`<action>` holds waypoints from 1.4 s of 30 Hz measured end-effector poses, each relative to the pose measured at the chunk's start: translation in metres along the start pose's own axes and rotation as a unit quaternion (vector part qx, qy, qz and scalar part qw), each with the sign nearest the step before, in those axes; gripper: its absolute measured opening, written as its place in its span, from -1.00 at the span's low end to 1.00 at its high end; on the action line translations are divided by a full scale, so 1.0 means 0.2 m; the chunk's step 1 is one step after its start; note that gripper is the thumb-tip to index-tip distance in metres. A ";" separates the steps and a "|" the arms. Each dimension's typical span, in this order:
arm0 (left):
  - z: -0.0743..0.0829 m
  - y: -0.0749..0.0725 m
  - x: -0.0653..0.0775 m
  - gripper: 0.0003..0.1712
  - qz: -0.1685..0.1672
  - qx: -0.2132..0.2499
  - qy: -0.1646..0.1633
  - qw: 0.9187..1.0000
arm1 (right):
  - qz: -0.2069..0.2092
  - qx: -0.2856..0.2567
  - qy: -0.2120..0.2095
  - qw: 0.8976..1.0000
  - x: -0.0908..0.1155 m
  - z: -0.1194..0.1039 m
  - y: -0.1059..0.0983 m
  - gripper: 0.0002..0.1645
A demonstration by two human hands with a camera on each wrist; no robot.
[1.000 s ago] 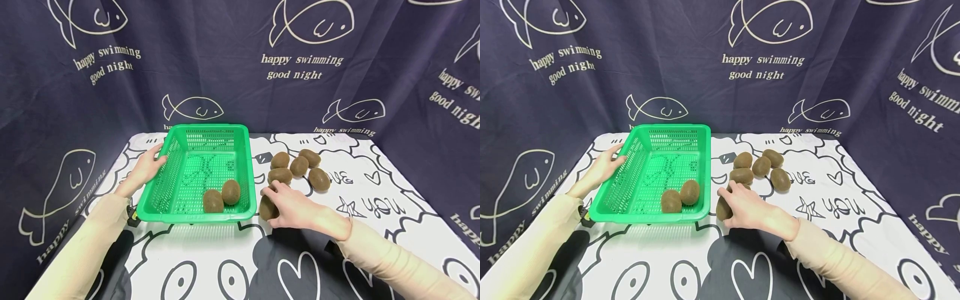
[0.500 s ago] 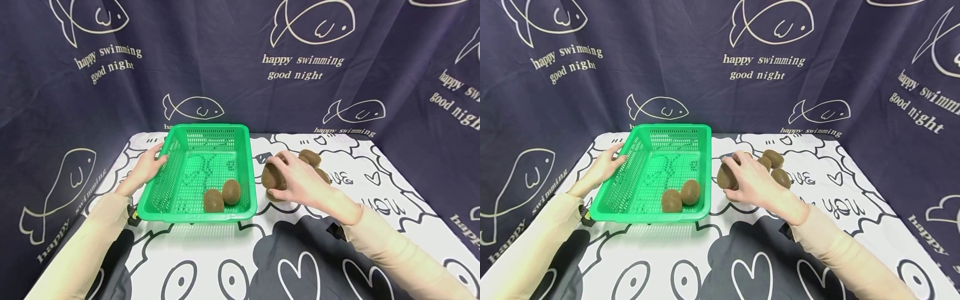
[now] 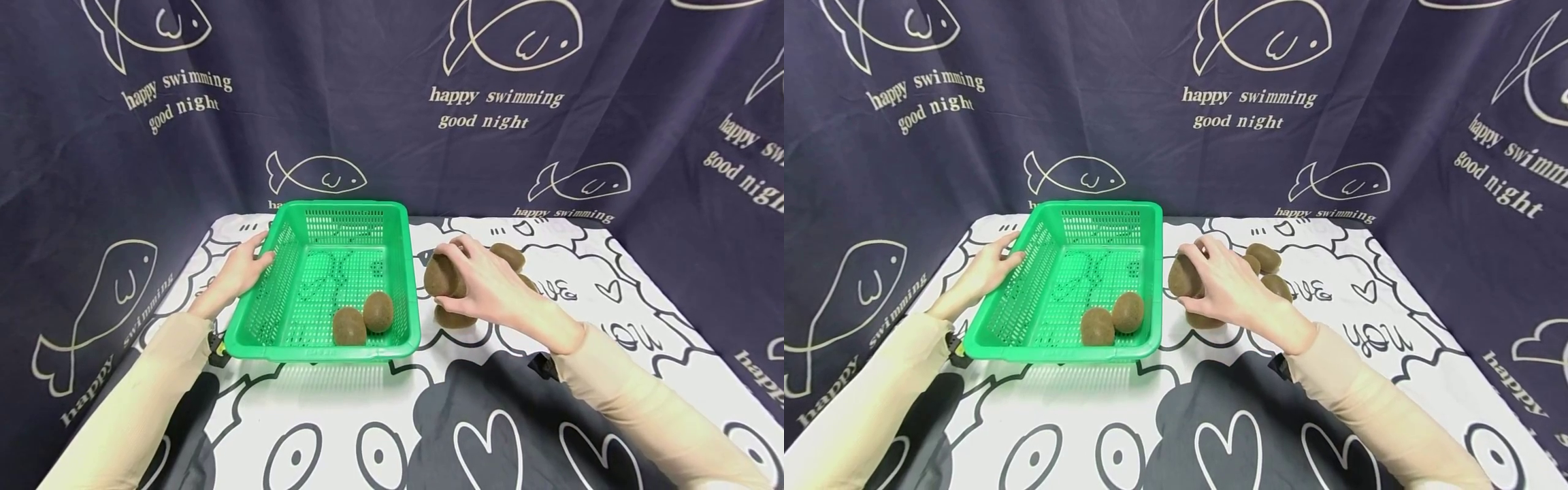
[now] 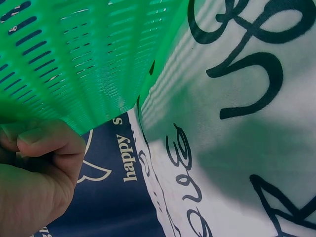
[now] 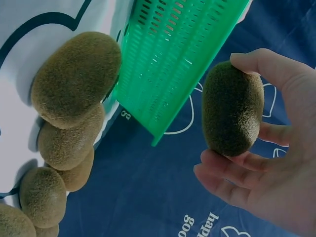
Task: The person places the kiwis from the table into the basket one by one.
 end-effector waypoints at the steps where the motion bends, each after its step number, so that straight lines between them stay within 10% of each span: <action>1: 0.00 0.00 0.00 -0.30 0.000 -0.001 0.000 1.000 | 0.001 -0.002 0.000 1.000 0.00 0.00 0.00 -0.20; 42: 0.00 0.00 0.00 -0.30 -0.001 0.000 -0.006 1.000 | -0.057 -0.071 -0.077 0.993 -0.29 -0.25 0.26 -0.24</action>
Point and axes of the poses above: each hand's wrist, its own x-axis away from the middle knuckle, its own y-axis out of the palm, z = x × y, the point moved 10 cm from there along -x, towards the middle knuckle, and after that the axes turned 4 degrees about -x, right-handed, at the moved point
